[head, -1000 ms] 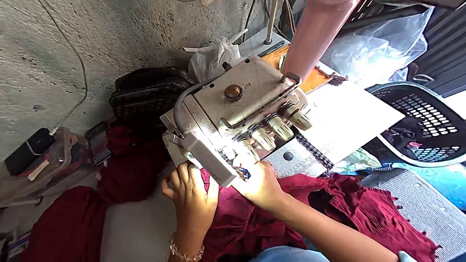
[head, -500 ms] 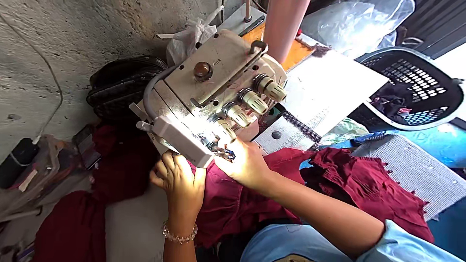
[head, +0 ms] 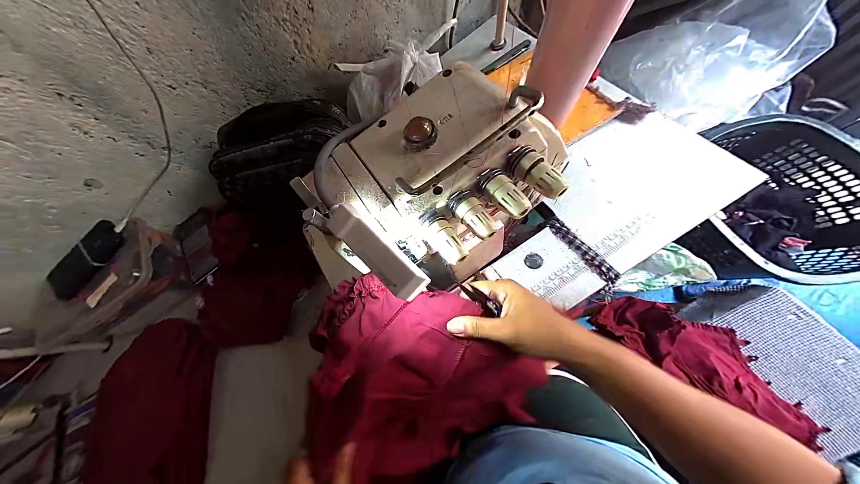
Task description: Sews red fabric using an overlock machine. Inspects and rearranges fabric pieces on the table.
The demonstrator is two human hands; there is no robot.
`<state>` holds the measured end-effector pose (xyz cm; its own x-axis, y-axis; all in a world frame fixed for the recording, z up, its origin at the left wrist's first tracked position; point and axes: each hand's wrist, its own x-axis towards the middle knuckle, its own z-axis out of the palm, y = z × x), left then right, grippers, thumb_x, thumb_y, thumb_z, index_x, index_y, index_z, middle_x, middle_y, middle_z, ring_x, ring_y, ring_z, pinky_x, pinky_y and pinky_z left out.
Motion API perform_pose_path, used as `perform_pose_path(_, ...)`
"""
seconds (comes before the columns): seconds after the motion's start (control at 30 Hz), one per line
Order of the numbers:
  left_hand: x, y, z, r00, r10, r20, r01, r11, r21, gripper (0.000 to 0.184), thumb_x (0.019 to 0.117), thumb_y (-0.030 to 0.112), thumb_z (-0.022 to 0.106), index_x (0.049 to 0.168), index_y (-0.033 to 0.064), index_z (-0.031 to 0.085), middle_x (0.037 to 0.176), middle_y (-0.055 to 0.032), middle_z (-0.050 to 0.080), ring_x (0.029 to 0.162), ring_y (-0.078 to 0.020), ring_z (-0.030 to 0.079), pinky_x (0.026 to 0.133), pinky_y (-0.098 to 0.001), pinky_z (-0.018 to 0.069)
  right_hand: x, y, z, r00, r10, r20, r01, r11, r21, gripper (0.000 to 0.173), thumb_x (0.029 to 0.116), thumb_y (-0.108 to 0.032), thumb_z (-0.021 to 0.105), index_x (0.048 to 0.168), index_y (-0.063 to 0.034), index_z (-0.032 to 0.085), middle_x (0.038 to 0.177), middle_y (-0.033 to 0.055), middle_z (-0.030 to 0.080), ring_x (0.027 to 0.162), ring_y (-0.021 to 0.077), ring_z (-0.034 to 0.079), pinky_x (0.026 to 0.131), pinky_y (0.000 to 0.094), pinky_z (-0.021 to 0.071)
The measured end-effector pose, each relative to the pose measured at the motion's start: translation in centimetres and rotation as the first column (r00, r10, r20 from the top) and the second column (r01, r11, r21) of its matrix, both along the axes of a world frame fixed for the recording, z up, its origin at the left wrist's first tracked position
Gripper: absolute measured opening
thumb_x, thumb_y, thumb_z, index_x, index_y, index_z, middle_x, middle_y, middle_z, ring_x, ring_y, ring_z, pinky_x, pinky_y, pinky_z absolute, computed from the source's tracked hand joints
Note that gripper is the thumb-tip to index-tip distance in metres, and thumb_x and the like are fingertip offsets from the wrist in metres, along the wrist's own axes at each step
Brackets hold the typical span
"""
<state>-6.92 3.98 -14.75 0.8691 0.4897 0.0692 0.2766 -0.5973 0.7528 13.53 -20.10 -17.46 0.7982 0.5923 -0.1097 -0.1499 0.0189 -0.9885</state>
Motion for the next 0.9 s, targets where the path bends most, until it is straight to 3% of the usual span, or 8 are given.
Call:
perform_pose_path(0.1,3.5,4.8,1.7,0.978,-0.131,0.160,0.069,0.935,0.348,0.063,0.0892,0.016,0.072,0.131,-0.0208,0.043,0.130,-0.0353,0.055,0.124,-0.0313,0.055,0.103,-0.0510,0.0423,-2.6,1.5,-2.0,0.969,-0.197,0.149,0.195,0.980,0.026,0.022,0.0946,-0.030,0.072,0.094,-0.0085,0.068,0.080,-0.0087,0.065,0.074,-0.0080,0.058,0.068,0.0115,0.0482)
perform_pose_path(0.13,4.7,5.7,1.9,0.950,-0.219,0.224,0.110,0.904,0.414,0.069,0.0866,0.020,0.072,0.139,-0.0123,0.040,0.142,-0.0318,0.048,0.133,-0.0333,0.048,0.105,-0.0516,0.0400,-2.9,1.8,-2.6,0.952,-0.242,0.188,0.237,0.970,0.047,0.023,0.0948,-0.031,0.072,0.095,-0.0079,0.068,0.082,-0.0075,0.066,0.075,-0.0074,0.060,0.069,0.0117,0.0492)
perform_pose_path(0.2,7.3,4.0,3.6,0.892,-0.345,0.294,0.153,0.840,0.520,0.059,0.0941,0.033,0.063,0.146,0.0177,0.040,0.155,-0.0024,0.041,0.144,-0.0111,0.037,0.109,-0.0297,0.0376,-3.0,2.0,-2.8,0.907,-0.300,0.296,0.306,0.952,0.027,0.026,0.0947,-0.033,0.072,0.102,-0.0078,0.068,0.086,-0.0050,0.069,0.077,-0.0053,0.062,0.070,0.0148,0.0520)
perform_pose_path(0.27,9.6,-0.7,4.6,0.886,-0.374,0.276,0.146,0.787,0.599,0.026,0.1027,0.033,0.054,0.125,0.0221,0.063,0.135,0.0023,0.062,0.129,-0.0125,0.052,0.104,-0.0364,0.0370,-3.3,2.1,-2.6,0.820,-0.340,0.461,0.397,0.917,-0.030,0.030,0.0949,-0.036,0.071,0.100,-0.0065,0.069,0.085,0.0000,0.069,0.072,0.0013,0.061,0.065,0.0203,0.0508)
perform_pose_path(0.4,14.2,-4.7,2.1,0.953,-0.283,0.108,0.128,0.700,0.703,0.027,0.0974,0.035,0.059,0.098,0.0178,0.079,0.099,-0.0019,0.075,0.095,-0.0238,0.064,0.089,-0.0522,0.0341,-2.9,1.6,-1.1,0.622,-0.252,0.742,0.458,0.885,-0.083,0.023,0.0893,-0.032,0.070,0.087,-0.0095,0.070,0.076,0.0042,0.066,0.071,0.0141,0.063,0.062,0.0298,0.0500)
perform_pose_path(0.6,14.9,-4.1,1.1,0.952,-0.279,0.122,0.134,0.743,0.656,0.022,0.0921,0.033,0.063,0.088,0.0179,0.078,0.091,0.0001,0.073,0.091,-0.0196,0.063,0.089,-0.0504,0.0325,-3.1,1.8,-1.1,0.861,-0.185,0.473,0.312,0.928,-0.205,0.044,0.0926,-0.056,0.064,0.093,-0.0120,0.070,0.066,-0.0017,0.060,0.059,0.0105,0.057,0.053,0.0341,0.0449)
perform_pose_path(0.8,15.1,-2.9,1.5,0.941,-0.330,0.077,0.232,0.792,0.565,0.020,0.0917,0.031,0.063,0.085,0.0171,0.076,0.092,0.0023,0.074,0.092,-0.0155,0.062,0.090,-0.0491,0.0311,-3.4,2.2,0.3,0.946,-0.213,0.243,0.226,0.974,-0.026,0.026,0.0952,-0.032,0.067,0.080,-0.0105,0.065,0.063,-0.0096,0.051,0.056,-0.0070,0.043,0.052,0.0124,0.0330)
perform_pose_path(0.9,15.2,-2.8,1.9,0.937,-0.345,0.047,0.249,0.758,0.602,0.020,0.0908,0.032,0.064,0.084,0.0189,0.077,0.092,0.0035,0.075,0.090,-0.0152,0.063,0.090,-0.0494,0.0316,-4.1,2.4,-1.2,0.932,-0.232,0.278,0.263,0.961,-0.080,0.031,0.0955,-0.038,0.067,0.080,-0.0106,0.065,0.062,-0.0062,0.053,0.057,-0.0010,0.047,0.053,0.0194,0.0360)
